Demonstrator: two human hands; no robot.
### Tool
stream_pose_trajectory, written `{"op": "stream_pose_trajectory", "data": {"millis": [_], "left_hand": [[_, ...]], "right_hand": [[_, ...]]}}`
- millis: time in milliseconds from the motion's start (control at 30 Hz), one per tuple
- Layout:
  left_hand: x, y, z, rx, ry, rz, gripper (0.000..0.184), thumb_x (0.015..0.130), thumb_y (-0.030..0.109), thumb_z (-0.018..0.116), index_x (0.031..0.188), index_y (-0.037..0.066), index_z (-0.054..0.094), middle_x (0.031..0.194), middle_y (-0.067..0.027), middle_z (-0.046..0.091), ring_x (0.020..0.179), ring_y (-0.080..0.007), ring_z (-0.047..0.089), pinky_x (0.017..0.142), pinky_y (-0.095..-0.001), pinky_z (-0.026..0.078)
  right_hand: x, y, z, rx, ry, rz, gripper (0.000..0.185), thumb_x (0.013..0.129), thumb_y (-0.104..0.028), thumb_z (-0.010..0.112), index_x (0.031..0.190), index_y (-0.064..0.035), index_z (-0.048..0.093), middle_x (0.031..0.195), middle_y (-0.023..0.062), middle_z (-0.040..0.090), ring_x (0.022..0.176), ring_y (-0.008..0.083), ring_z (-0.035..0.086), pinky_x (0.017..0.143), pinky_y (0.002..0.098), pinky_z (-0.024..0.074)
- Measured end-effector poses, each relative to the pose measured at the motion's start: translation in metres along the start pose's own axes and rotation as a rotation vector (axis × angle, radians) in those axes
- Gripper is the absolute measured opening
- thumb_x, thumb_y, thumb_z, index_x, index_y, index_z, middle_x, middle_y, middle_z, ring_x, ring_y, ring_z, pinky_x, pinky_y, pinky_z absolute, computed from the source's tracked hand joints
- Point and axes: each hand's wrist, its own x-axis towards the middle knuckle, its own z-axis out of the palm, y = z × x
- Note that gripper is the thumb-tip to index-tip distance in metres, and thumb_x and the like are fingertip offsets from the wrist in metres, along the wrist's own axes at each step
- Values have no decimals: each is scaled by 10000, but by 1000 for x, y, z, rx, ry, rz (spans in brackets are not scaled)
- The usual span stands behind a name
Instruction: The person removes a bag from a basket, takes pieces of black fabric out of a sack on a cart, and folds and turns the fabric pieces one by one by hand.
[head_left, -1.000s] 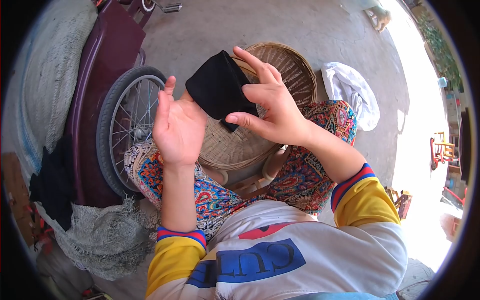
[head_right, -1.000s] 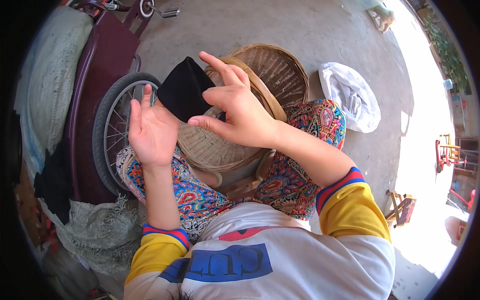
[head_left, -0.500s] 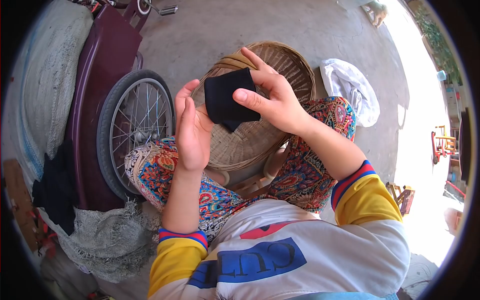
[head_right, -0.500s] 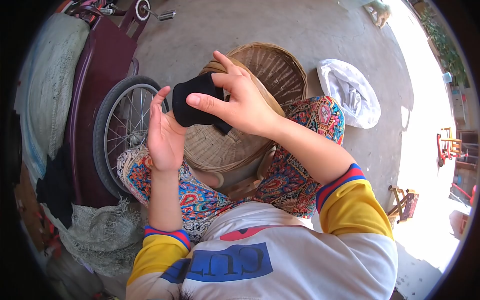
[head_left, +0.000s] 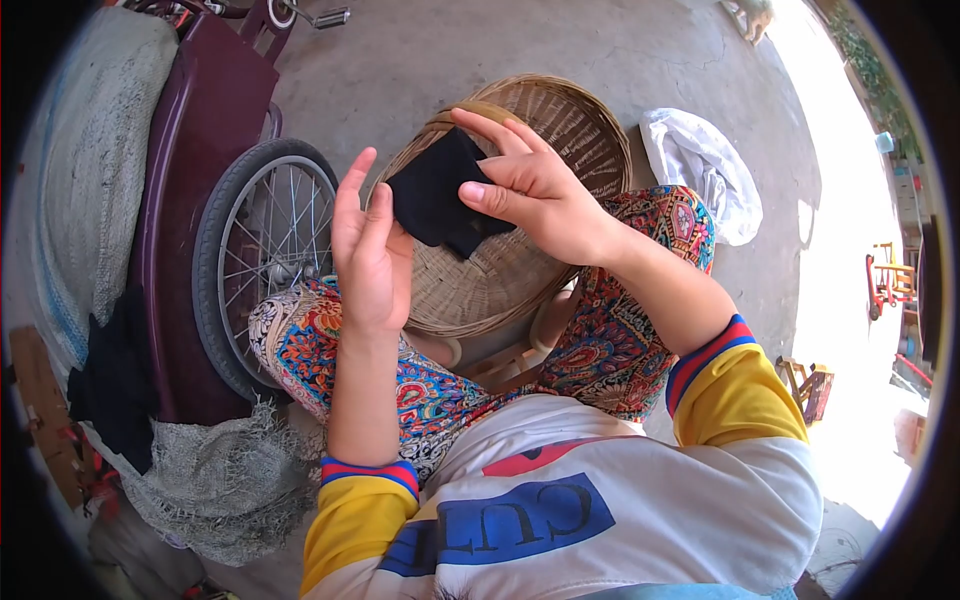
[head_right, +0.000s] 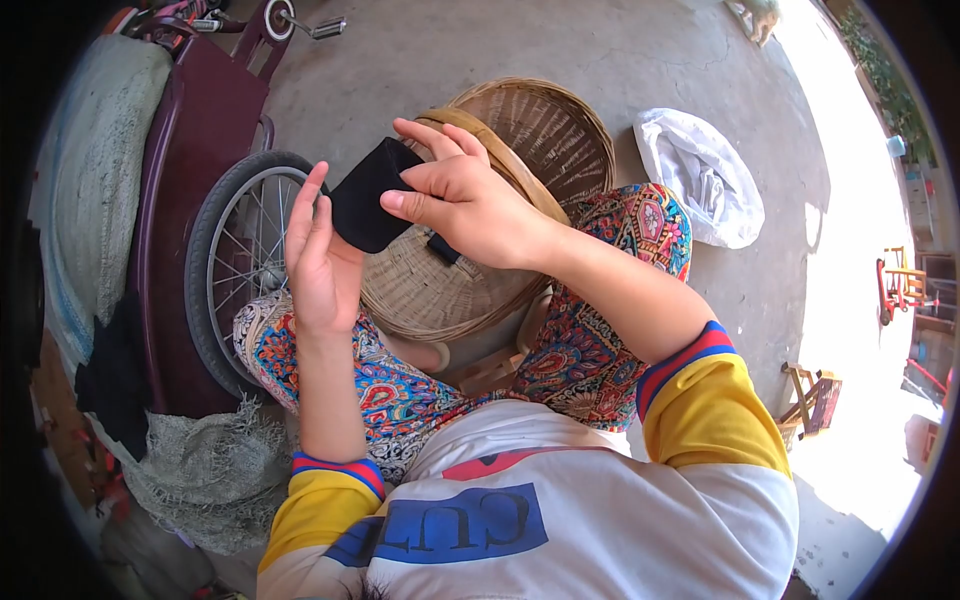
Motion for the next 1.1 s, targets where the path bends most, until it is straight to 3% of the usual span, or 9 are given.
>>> {"op": "stream_pose_trajectory", "data": {"millis": [233,333,467,533,800,867,933,1067,1100], "left_hand": [[2,-3,-4,42,8,81,428,973,129,456,1359,-3,324,1110,-156,591,1050,-192,577,929,-336,457],[2,0,0,42,65,93,428,962,92,464,1348,-18,314,1015,-150,633,977,-166,599,889,-309,464],[11,2,-17,383,46,152,365,948,115,455,1291,0,409,971,-161,651,880,-205,636,864,-321,453],[18,5,-25,567,96,133,335,949,127,471,1254,-6,433,843,-151,672,750,-173,637,794,-284,464],[-42,112,-40,1398,767,1129,219,871,177,644,993,-4,630,863,-92,702,793,-164,658,785,-288,495],[-77,156,-81,1998,1161,1232,353,840,306,682,1075,48,623,1007,-65,678,951,-237,615,864,-365,466],[-91,173,-110,2285,1582,1017,486,814,454,665,1154,113,600,1148,-48,615,1092,-322,518,894,-461,427],[-98,189,-168,2399,1475,590,522,845,503,583,1202,122,580,1162,-99,591,1094,-356,498,858,-491,423],[-101,196,-177,2370,1388,704,491,857,470,580,1177,97,593,1128,-117,603,1050,-354,524,854,-477,427]], "right_hand": [[0,1,-1,-290,-112,-29,327,904,-269,598,711,-5,598,1242,189,537,1340,284,316,1082,431,200],[0,7,3,-206,113,-38,267,872,-254,648,790,0,648,1122,168,606,1323,251,361,1054,418,264],[11,18,-8,54,142,340,194,838,-204,679,922,-29,670,957,102,673,1068,225,582,907,328,428],[13,45,-14,-374,344,176,266,781,-273,691,942,-62,672,897,47,692,995,269,600,911,424,407],[16,43,-27,-448,420,112,273,794,-242,670,1006,-71,660,936,66,691,945,243,631,866,364,464],[14,40,-24,-431,394,103,273,811,-220,668,1029,-56,654,928,83,688,940,230,643,853,330,480],[14,40,-23,-386,368,67,285,824,-219,662,1053,-50,639,983,94,680,963,214,636,868,333,478],[15,42,-19,-271,391,-43,325,780,-215,686,1046,-41,616,1002,133,647,955,267,627,837,377,495],[13,41,-19,-245,369,-29,343,781,-201,687,1068,-34,599,1016,140,632,953,263,627,834,371,496]]}}
